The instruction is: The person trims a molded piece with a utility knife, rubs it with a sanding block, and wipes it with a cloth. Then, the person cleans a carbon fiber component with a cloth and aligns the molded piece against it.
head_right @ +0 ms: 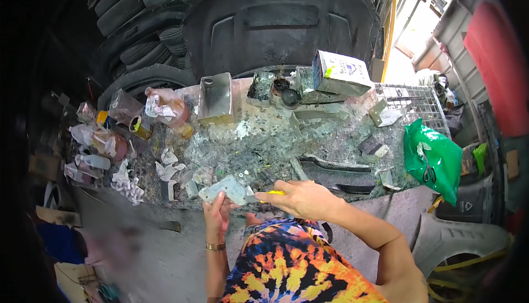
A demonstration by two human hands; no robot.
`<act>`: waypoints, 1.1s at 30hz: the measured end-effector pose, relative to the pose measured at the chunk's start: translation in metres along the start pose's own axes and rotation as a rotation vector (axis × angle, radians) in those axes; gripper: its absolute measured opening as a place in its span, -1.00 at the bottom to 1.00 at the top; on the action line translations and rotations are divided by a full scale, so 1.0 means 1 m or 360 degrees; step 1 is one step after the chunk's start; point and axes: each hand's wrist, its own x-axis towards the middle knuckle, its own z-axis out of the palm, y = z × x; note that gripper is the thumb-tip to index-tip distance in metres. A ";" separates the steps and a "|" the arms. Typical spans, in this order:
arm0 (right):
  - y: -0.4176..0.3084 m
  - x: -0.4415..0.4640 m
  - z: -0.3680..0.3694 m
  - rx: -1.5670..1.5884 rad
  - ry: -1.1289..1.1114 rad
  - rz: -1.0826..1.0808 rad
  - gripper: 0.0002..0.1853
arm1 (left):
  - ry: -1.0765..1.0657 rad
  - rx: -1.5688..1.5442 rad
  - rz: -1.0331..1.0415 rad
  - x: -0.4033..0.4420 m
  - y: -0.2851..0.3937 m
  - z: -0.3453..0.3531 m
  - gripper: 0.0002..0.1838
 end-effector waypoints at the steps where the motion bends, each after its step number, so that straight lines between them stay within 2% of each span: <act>1: -0.002 0.001 -0.002 -0.0011 -0.0021 -0.0003 -0.35 | -0.0041 0.0005 -0.0015 0.001 -0.002 0.000 -0.81; 4: -0.008 0.002 -0.003 -0.0095 -0.0159 0.0027 -0.37 | -0.0066 -0.0042 -0.0025 0.002 -0.008 0.002 -0.83; 14: -0.005 0.001 0.015 -0.0205 -0.0020 0.0024 -0.31 | -0.0085 -0.0066 -0.0013 0.000 -0.001 0.013 -0.84; 16: -0.006 0.003 0.013 -0.0153 -0.0046 0.0107 -0.43 | -0.0054 -0.0051 -0.0004 -0.003 0.000 0.019 -0.84; 20: -0.006 -0.003 0.016 -0.0118 -0.0103 0.0164 -0.47 | -0.0014 -0.0063 0.0016 -0.005 -0.003 0.019 -0.85; 22: -0.002 -0.002 0.024 -0.0079 0.0070 0.0143 -0.51 | -0.0014 -0.0041 0.0012 -0.006 -0.006 0.018 -0.85; 29: -0.001 -0.005 0.043 -0.0002 0.0127 0.0170 -0.51 | 0.0004 -0.0041 0.0047 -0.005 -0.006 0.023 -0.84; 33: -0.004 0.000 0.054 -0.0007 0.0298 0.0248 -0.51 | -0.0015 -0.0046 0.0077 -0.001 -0.009 0.019 -0.84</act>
